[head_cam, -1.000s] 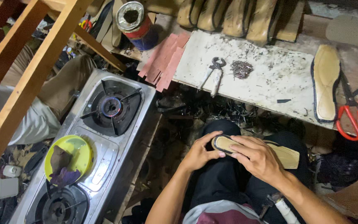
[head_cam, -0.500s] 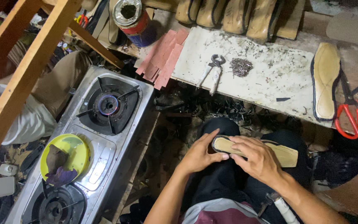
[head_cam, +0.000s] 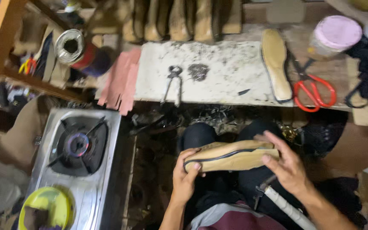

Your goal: The person holds a shoe last with an insole on their lap, trims excess insole material around the last with scissors, presses the edge by hand, hammers the edge, and places the finished last on an overhead rack. They repeat the trimming and hammering cycle on additional insoles and set completed pairs on the bench.

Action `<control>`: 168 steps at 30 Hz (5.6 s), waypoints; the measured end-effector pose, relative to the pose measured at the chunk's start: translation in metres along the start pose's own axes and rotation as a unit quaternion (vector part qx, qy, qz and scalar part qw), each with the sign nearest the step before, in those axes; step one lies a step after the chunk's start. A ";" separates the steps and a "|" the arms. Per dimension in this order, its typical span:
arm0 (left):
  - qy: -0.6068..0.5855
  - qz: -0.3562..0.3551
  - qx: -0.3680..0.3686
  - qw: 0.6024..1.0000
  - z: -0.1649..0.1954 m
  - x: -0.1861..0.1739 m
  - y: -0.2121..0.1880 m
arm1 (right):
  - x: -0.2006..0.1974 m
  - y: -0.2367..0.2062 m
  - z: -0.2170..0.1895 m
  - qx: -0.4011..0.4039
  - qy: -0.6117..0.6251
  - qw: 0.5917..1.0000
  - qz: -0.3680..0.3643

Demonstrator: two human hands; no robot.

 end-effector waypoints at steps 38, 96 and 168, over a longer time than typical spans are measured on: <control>0.042 -0.021 -0.126 0.991 -0.003 0.007 0.059 | 0.052 0.223 -0.073 -0.210 -0.342 0.916 -0.013; 0.033 0.052 -0.105 0.993 0.007 0.007 0.066 | 0.109 0.143 -0.059 0.011 -0.168 0.949 -0.268; 0.069 0.045 -0.132 0.988 0.016 0.005 0.069 | 0.079 0.085 -0.039 -0.087 -0.242 0.956 -0.140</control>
Point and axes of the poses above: each hand's wrist, its own y-axis towards the middle knuckle, its own x-axis out of the palm, z = x × y, the point moved 1 cm from there along y, towards the middle knuckle, and after that the axes turned 8 degrees about -z, right-handed, at the moved point
